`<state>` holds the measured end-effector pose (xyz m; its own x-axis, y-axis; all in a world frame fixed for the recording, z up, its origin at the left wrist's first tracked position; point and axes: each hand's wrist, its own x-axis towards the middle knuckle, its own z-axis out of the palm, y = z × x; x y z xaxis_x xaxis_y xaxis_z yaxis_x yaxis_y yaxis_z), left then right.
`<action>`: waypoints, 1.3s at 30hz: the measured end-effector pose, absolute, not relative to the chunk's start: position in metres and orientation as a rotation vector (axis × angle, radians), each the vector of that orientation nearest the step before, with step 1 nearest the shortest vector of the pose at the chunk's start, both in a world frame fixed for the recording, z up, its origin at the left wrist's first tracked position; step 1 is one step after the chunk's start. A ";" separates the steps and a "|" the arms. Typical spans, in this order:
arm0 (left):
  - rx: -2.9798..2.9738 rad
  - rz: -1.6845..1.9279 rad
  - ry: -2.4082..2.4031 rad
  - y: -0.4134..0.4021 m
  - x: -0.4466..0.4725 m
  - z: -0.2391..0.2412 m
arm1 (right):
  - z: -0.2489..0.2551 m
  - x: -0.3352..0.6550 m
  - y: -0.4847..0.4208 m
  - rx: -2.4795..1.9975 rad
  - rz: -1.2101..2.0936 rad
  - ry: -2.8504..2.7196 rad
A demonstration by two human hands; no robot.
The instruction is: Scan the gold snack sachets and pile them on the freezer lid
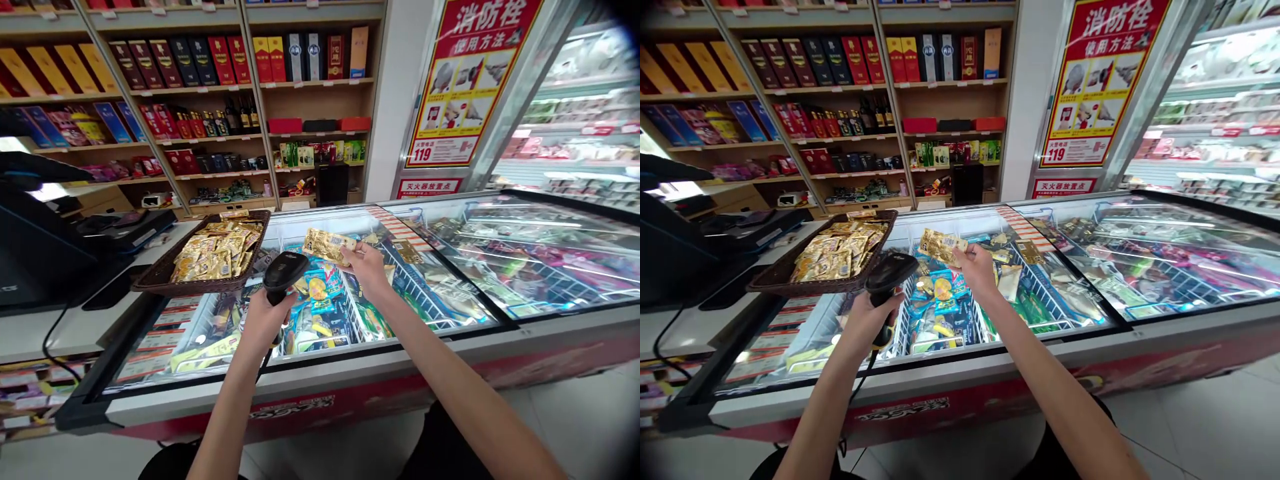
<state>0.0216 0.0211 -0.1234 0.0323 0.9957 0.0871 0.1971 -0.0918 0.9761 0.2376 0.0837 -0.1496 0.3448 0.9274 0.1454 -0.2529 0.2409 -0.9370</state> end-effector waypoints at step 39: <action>1.156 1.145 1.210 0.003 0.053 -0.147 | -0.190 0.187 0.070 -1.006 1.047 -0.940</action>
<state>0.0526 0.0027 -0.1471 0.0269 0.9971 -0.0715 -0.0164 0.0719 0.9973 0.1874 0.0700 -0.1897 0.2335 0.9637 0.1295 -0.2314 0.1845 -0.9552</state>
